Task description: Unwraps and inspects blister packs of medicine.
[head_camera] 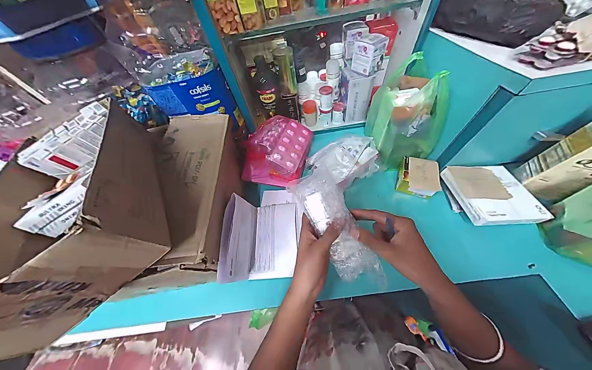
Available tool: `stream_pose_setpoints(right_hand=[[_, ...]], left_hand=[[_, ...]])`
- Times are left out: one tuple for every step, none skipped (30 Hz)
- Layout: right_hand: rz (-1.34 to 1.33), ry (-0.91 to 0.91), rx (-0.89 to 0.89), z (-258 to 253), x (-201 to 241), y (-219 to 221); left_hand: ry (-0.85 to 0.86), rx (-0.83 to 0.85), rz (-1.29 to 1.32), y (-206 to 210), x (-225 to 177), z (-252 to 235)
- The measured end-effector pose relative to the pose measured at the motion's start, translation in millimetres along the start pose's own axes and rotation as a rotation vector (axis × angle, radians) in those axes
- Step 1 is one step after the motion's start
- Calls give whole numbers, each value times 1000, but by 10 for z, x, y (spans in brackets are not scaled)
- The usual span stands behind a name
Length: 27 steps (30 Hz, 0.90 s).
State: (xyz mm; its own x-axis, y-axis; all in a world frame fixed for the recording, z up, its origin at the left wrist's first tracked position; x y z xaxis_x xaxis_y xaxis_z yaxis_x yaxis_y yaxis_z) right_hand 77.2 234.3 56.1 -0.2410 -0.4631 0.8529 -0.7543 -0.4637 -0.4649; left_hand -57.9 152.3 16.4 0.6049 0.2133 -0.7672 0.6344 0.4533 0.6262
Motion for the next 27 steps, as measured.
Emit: stream_pose_setpoints(right_hand=[[124,-61,-20,31,50,18],[282,-109,-38,66,104,44],[396,-141,-46,89,139,67],[418,-154,-62,92,139,65],[384,-149,-94,66,109,26],[288,-109,-102,20,53,-32],[99,-18,-49,-27,-15,-91],[-162,110,20,-63,-76,-129],[-446,227,70,-79,-127,-139],[-650,308,89,-83,-153,-133],[-729,322,96,-86,-151,-137],[-674,270,106,-100,-117,-162],[-533,185,128,-119,-55,-194],[-363,95,155,-134,23,-210],[-211,15,183,-143,110,-204],[-120,-50,219,-150,182,-185],[-104,-74,244,-156,233,-166],[-156,-53,227,-170,261,-173],[-253,13,147,-193,257,-234],[-371,88,25,-216,214,-342],[-464,148,-110,-238,155,-476],[-509,191,-229,-260,74,-599],[-517,215,-298,-279,-11,-686],[-519,226,-338,-293,-80,-728],[-520,232,-353,-289,-120,-736],[-523,226,-353,-280,-118,-731],[-522,207,-330,-274,-76,-721]], left_hand=[[18,-25,-25,-6,17,-4],[33,-50,-61,-5,28,-10],[46,-72,-95,-3,30,-18],[57,-90,-115,-10,28,-25],[57,-96,-106,-19,20,-29],[42,-90,-71,-27,8,-24],[7,-76,-10,-28,3,-8],[-48,-63,73,-28,12,13],[-112,-48,176,-28,41,34],[-165,-27,282,-25,80,39],[-195,23,361,-27,128,21],[-196,86,369,-25,167,-11],[-187,141,336,-20,194,-45],[-176,175,288,-7,204,-61],[-178,183,227,15,206,-58],[-196,178,178,36,206,-44],[-221,149,145,58,205,-27],[-247,94,130,85,188,-14],[-273,44,163,95,176,-12],[-273,13,249,79,175,-19],[-243,4,377,47,179,-35],[-205,18,504,12,183,-55],[-175,43,587,-18,179,-75],[-166,54,625,-37,183,-86],[-177,57,616,-47,203,-80],[-204,57,569,-43,231,-75],[-236,71,464,-28,260,-82]])
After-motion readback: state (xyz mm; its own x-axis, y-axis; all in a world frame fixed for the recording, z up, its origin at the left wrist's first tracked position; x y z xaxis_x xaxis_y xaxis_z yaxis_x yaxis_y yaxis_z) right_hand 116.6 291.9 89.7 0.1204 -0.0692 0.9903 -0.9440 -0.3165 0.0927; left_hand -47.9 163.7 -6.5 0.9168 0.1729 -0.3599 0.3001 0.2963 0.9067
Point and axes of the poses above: each hand's wrist, its own z-axis away from the middle knuckle, its own y-axis out of the palm, x = y × z, the point moved 6 cm from there along -z, towards the middle knuckle, and after that the axes turned 5 degrees about z, right-handed, at the moved point
